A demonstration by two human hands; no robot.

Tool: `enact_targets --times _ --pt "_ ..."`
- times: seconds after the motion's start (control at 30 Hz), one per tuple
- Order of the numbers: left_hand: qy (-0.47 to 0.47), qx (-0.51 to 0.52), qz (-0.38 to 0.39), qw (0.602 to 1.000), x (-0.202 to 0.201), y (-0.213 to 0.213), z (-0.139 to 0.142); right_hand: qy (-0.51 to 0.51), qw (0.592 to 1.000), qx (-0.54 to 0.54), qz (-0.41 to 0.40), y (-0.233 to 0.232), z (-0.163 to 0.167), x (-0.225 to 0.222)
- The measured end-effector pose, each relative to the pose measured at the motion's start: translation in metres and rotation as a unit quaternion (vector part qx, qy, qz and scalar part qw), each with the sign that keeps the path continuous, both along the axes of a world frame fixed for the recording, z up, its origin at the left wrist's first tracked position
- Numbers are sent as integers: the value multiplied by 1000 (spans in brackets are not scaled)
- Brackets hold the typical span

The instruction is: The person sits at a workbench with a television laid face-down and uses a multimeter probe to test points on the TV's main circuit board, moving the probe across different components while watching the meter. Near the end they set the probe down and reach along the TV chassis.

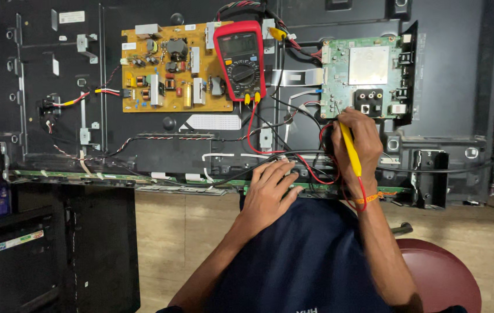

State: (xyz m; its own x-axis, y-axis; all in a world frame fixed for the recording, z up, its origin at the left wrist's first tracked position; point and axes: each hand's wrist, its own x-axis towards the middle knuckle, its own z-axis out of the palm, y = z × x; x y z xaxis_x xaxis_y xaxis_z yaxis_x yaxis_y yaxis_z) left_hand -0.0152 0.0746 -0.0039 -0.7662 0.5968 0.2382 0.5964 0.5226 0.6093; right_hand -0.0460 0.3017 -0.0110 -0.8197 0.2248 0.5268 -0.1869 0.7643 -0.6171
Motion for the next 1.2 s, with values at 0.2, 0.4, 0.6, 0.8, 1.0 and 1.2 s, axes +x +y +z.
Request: enact_targets --times 0.2,0.4,0.6,0.8,1.0,1.2 --pt "10 -2 2 1000 2 3 0 1 999 -37 -7 2 2 2" --pt "14 -4 1 1000 3 2 -1 2 1000 -22 -4 2 3 3" --pt "17 -2 1 1000 3 2 0 1 1000 -26 13 5 5 3" --pt "10 2 4 1000 4 -2 2 -3 999 -44 7 6 1 3" --pt "8 3 3 1000 4 -3 0 -5 998 -56 7 5 0 4" --pt "9 4 8 1000 6 -3 -1 -6 998 -57 7 4 2 5"
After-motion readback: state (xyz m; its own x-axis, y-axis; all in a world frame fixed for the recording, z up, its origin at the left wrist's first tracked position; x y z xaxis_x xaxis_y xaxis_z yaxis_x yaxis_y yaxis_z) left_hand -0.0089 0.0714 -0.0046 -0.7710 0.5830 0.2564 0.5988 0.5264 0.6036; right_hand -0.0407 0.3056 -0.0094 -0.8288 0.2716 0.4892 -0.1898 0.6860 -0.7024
